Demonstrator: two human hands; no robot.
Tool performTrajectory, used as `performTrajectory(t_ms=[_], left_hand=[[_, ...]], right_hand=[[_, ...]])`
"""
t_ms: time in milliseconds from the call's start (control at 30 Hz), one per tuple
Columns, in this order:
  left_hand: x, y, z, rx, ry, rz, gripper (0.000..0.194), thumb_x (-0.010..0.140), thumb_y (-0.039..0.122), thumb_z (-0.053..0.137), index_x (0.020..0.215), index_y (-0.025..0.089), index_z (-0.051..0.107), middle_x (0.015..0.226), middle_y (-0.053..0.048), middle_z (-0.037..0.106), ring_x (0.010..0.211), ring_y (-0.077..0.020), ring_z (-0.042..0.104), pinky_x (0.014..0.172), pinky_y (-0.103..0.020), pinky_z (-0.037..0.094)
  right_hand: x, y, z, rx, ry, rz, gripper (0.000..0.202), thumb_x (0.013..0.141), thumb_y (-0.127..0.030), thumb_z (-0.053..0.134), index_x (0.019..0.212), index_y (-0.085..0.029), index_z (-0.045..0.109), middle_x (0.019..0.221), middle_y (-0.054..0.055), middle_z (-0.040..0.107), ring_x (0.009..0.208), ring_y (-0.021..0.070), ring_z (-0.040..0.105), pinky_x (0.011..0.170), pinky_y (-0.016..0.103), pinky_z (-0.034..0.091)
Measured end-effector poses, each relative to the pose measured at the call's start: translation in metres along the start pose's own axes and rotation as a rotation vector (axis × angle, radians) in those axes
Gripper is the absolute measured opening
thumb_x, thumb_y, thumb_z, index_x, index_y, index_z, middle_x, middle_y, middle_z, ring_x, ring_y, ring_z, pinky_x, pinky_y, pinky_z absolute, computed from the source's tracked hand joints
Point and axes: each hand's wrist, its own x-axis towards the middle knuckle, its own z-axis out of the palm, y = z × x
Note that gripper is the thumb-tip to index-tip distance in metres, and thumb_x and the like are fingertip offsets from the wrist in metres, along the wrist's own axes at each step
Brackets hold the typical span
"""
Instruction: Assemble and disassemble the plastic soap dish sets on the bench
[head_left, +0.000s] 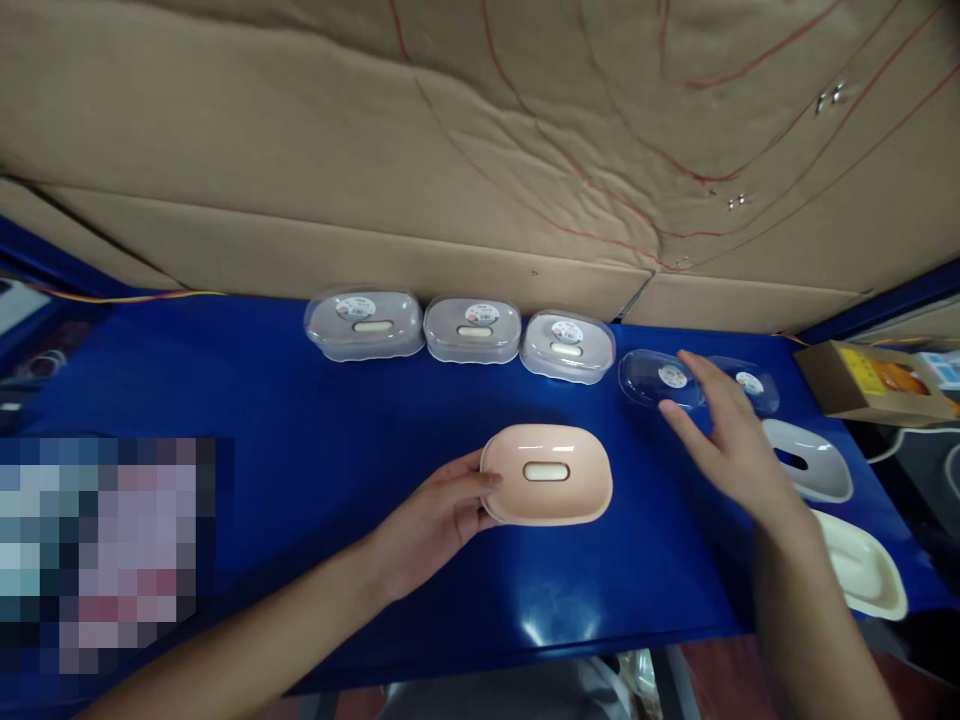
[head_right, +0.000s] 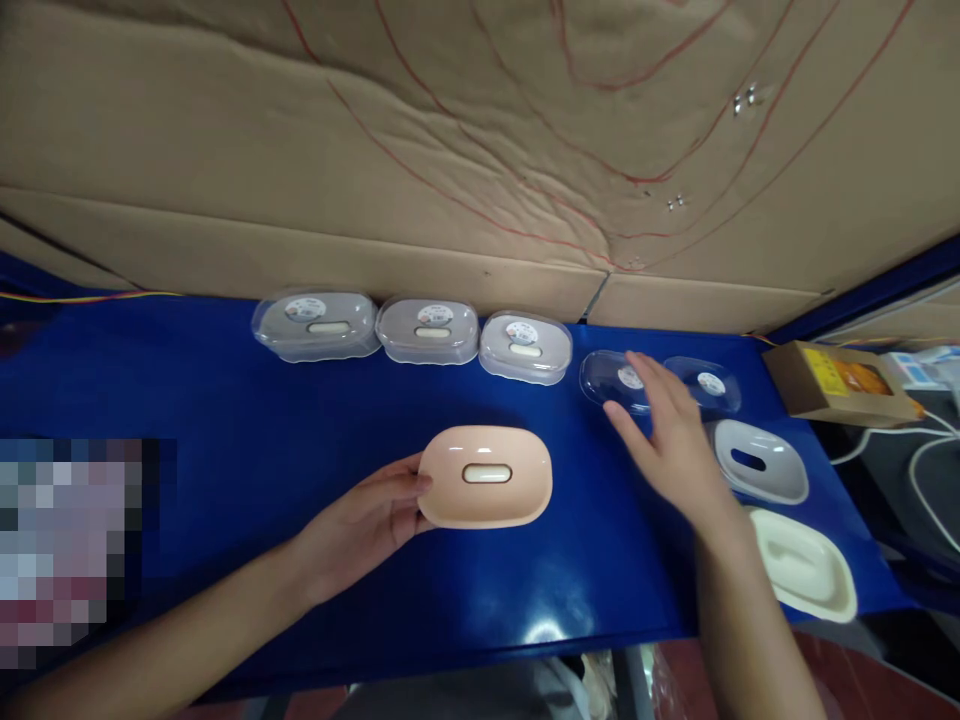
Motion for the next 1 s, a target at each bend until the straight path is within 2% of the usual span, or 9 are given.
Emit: performTrajectory(t_ms=[100,200,267,333,467,600,733,867,1000], left_hand=[[0.001,0.001,0.0,-0.016,0.037,0.0,0.032,0.085,0.03,0.087,0.115,0.019,0.084,0.111,-0.008,0.083,0.1,-0.0206,0.075,0.088,-0.025,0.058],[0.001,0.002,0.001,-0.026,0.063,0.005,0.03,0.084,0.031,0.088,0.111,0.019,0.085,0.105,-0.007,0.083,0.095,-0.0194,0.073,0.084,-0.024,0.058],[0.0,0.003,0.001,-0.035,0.077,0.014,0.028,0.083,0.031,0.088,0.108,0.019,0.085,0.102,-0.006,0.082,0.094,-0.0189,0.072,0.082,-0.024,0.058],[0.0,0.003,0.0,-0.045,0.101,0.014,0.026,0.082,0.03,0.089,0.106,0.019,0.086,0.101,-0.004,0.082,0.094,-0.0183,0.071,0.081,-0.024,0.059],[-0.001,0.001,-0.001,-0.059,0.126,0.007,0.026,0.082,0.029,0.089,0.106,0.019,0.086,0.102,-0.003,0.081,0.096,-0.0178,0.07,0.082,-0.023,0.059],[-0.001,0.0,-0.001,-0.072,0.097,0.017,0.027,0.084,0.029,0.088,0.109,0.02,0.085,0.105,-0.004,0.08,0.101,-0.0188,0.07,0.083,-0.023,0.058],[-0.001,0.001,-0.001,-0.073,0.107,0.0,0.037,0.082,0.028,0.09,0.117,0.019,0.083,0.113,-0.006,0.08,0.104,-0.0203,0.069,0.088,-0.026,0.057],[-0.001,0.001,0.0,-0.067,0.043,-0.01,0.046,0.085,0.031,0.089,0.128,0.018,0.079,0.121,-0.01,0.079,0.111,-0.0245,0.07,0.096,-0.033,0.056],[-0.003,-0.001,-0.001,-0.075,-0.009,-0.004,0.046,0.09,0.039,0.087,0.131,0.021,0.078,0.121,-0.009,0.08,0.109,-0.0233,0.071,0.095,-0.033,0.056]], right_hand=[[0.007,0.043,-0.004,-0.131,-0.107,0.033,0.091,0.094,-0.064,0.074,0.171,-0.033,0.035,0.175,0.014,0.038,0.159,0.0532,0.034,0.128,0.077,0.025],[0.011,0.069,0.005,-0.186,-0.202,0.098,0.106,0.087,-0.072,0.077,0.172,-0.029,0.031,0.176,0.021,0.034,0.16,0.0578,0.028,0.125,0.082,0.023],[0.012,0.075,0.012,-0.196,-0.228,0.119,0.101,0.091,-0.072,0.072,0.171,-0.029,0.03,0.175,0.022,0.035,0.16,0.0555,0.029,0.124,0.082,0.025],[0.013,0.076,0.016,-0.181,-0.231,0.107,0.093,0.093,-0.073,0.069,0.168,-0.03,0.035,0.17,0.021,0.042,0.158,0.0515,0.037,0.123,0.08,0.029],[0.014,0.07,0.012,-0.139,-0.208,0.08,0.094,0.083,-0.08,0.074,0.158,-0.03,0.046,0.15,0.019,0.054,0.146,0.0467,0.051,0.12,0.079,0.035],[0.01,0.046,-0.004,-0.013,-0.208,-0.008,0.085,0.086,-0.071,0.078,0.154,-0.031,0.048,0.146,0.015,0.056,0.14,0.0398,0.056,0.12,0.069,0.042],[-0.003,-0.01,-0.011,0.155,-0.152,-0.175,0.081,0.09,-0.061,0.08,0.157,-0.031,0.045,0.149,0.015,0.052,0.14,0.038,0.055,0.115,0.058,0.051],[-0.018,-0.063,0.006,0.262,-0.097,-0.353,0.08,0.088,-0.061,0.081,0.153,-0.029,0.049,0.147,0.015,0.05,0.14,0.0377,0.053,0.114,0.054,0.053],[-0.024,-0.081,0.029,0.297,-0.097,-0.414,0.075,0.091,-0.064,0.077,0.152,-0.028,0.049,0.149,0.015,0.046,0.142,0.037,0.049,0.117,0.053,0.05]])
